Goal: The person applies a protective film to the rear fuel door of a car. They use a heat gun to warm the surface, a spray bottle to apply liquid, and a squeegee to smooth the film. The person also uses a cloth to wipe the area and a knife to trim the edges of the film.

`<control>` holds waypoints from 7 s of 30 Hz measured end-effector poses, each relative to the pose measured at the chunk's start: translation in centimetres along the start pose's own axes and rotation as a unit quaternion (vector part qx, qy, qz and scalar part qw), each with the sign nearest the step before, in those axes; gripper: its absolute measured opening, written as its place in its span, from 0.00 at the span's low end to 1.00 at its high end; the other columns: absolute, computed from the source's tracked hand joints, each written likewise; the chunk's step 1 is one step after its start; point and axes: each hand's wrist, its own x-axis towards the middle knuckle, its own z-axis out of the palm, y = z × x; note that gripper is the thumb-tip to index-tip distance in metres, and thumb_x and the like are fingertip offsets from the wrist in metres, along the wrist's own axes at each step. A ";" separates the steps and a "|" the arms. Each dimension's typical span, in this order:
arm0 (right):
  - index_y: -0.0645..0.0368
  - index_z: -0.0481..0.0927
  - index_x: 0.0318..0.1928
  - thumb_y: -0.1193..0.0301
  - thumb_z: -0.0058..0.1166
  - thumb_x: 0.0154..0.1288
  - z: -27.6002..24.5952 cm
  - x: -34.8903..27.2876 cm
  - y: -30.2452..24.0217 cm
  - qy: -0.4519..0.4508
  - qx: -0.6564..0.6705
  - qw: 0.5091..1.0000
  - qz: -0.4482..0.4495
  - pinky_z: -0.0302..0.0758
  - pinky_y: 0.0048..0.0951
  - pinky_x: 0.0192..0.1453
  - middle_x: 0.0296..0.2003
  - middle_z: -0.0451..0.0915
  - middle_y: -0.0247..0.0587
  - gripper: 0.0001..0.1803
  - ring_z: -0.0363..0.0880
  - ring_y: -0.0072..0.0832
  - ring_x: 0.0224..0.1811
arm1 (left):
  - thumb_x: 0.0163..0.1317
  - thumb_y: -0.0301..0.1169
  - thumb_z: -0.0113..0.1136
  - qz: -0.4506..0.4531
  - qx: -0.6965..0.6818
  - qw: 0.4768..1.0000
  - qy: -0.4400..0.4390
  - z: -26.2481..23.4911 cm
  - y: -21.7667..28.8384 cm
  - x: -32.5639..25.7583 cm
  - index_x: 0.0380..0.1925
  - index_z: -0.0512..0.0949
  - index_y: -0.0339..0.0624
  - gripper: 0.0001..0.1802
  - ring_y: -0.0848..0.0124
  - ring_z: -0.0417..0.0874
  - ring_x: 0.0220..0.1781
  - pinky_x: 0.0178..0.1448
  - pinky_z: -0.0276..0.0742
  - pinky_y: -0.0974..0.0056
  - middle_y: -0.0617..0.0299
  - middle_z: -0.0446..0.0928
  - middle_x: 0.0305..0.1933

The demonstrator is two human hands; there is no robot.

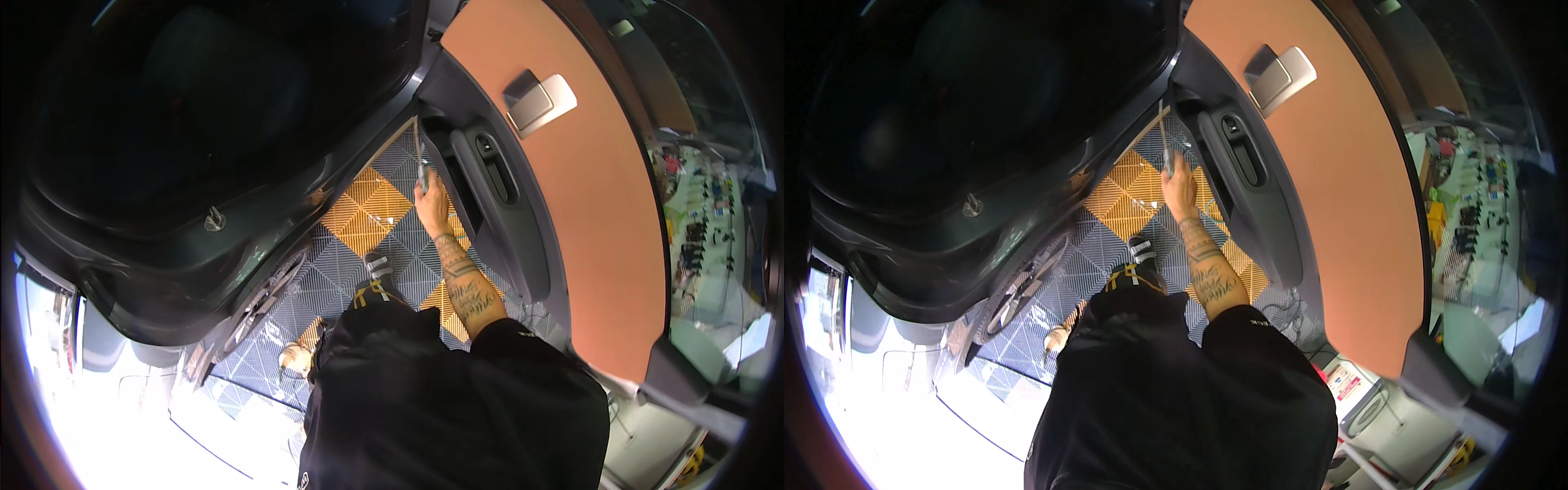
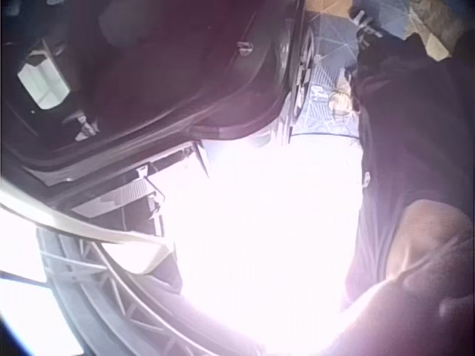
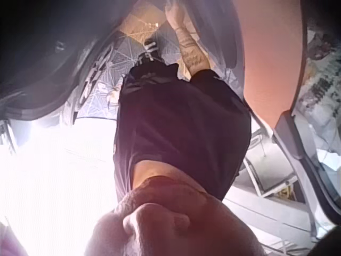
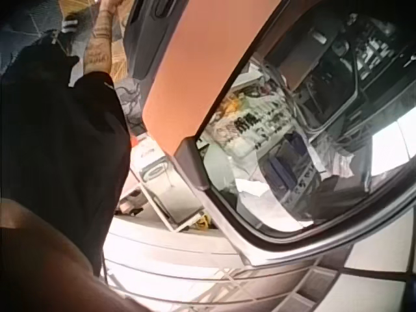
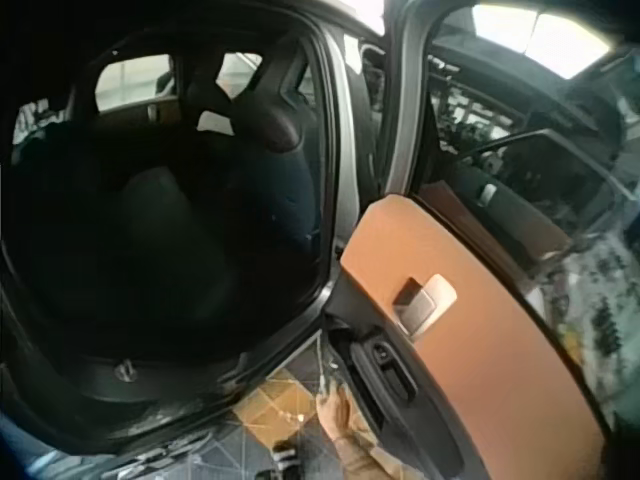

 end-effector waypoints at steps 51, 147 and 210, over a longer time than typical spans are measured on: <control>0.65 0.76 0.51 0.66 0.63 0.62 1.7 -19.3 -47.0 -0.482 0.333 0.666 -0.461 0.70 0.27 0.35 0.29 0.71 0.40 0.21 0.70 0.26 0.28 | 0.54 0.30 0.69 0.227 -0.742 0.630 0.017 -25.7 27.8 13.0 0.55 0.70 0.35 0.29 0.72 0.77 0.49 0.56 0.72 0.66 0.61 0.77 0.48; 0.70 0.79 0.47 0.70 0.52 0.68 0.9 -16.8 -57.7 -0.443 0.397 0.547 -0.589 0.72 0.36 0.60 0.53 0.77 0.55 0.15 0.78 0.44 0.55 | 0.67 0.29 0.59 0.269 -0.716 0.591 0.256 -23.0 29.6 13.5 0.46 0.64 0.40 0.15 0.70 0.75 0.52 0.60 0.69 0.63 0.56 0.73 0.52; 0.74 0.76 0.51 0.76 0.48 0.62 6.2 -3.7 -28.2 -0.886 0.345 0.291 0.110 0.82 0.29 0.46 0.44 0.82 0.48 0.19 0.84 0.31 0.41 | 0.73 0.38 0.46 0.060 -0.585 0.758 0.283 -21.4 43.7 2.9 0.34 0.74 0.33 0.18 0.76 0.74 0.28 0.36 0.69 0.73 0.59 0.75 0.28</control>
